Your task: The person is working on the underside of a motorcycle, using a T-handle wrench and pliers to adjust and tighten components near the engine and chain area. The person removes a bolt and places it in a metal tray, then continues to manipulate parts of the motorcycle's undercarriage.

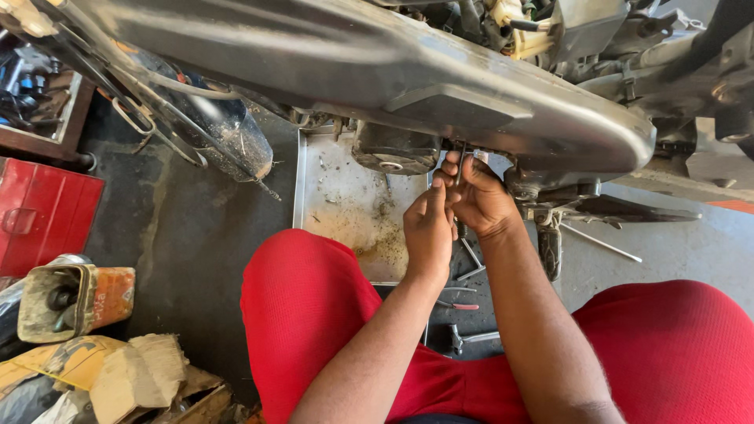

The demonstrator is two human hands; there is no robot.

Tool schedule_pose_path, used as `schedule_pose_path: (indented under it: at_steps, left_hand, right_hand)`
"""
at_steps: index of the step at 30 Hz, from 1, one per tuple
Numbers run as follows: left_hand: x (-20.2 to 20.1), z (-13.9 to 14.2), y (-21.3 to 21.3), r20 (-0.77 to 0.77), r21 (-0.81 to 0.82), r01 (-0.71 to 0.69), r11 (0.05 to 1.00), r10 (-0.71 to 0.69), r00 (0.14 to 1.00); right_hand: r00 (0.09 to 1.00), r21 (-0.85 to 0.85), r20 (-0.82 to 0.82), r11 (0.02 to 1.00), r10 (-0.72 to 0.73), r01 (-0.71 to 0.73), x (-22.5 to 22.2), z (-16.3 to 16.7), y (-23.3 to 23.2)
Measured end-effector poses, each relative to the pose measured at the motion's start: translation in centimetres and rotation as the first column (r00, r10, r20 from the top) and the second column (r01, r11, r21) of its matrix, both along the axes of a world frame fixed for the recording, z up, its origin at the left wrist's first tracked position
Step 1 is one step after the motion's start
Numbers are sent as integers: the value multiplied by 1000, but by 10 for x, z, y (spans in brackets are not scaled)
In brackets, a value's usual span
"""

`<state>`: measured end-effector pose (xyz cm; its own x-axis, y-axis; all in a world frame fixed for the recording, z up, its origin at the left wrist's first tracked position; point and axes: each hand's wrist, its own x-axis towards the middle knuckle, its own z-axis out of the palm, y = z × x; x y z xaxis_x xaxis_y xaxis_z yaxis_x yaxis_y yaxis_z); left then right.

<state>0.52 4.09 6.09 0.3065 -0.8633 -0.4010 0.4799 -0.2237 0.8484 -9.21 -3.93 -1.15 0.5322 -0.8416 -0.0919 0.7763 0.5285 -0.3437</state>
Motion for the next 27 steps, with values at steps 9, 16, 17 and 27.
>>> schedule_pose_path:
  at_steps: [9,16,17,27]
  left_hand:
    - [8,-7,-5,139,-191,-100,977,128,982]
    - [0,-21,-13,460,-285,43,957,98,882]
    - [-2,-23,-15,404,-262,32,965,79,911]
    - [-31,-25,-53,-187,-65,-138,988,124,975]
  right_hand:
    - [988,-67,155,998,15,-5,2,-24,-6]
    - [987,119,-134,987,-94,110,-4,-24,-2]
    - [981,144,-152,979,-123,145,-4,-24,-2]
    - [931,190,-276,936,-239,296,9,-3,6]
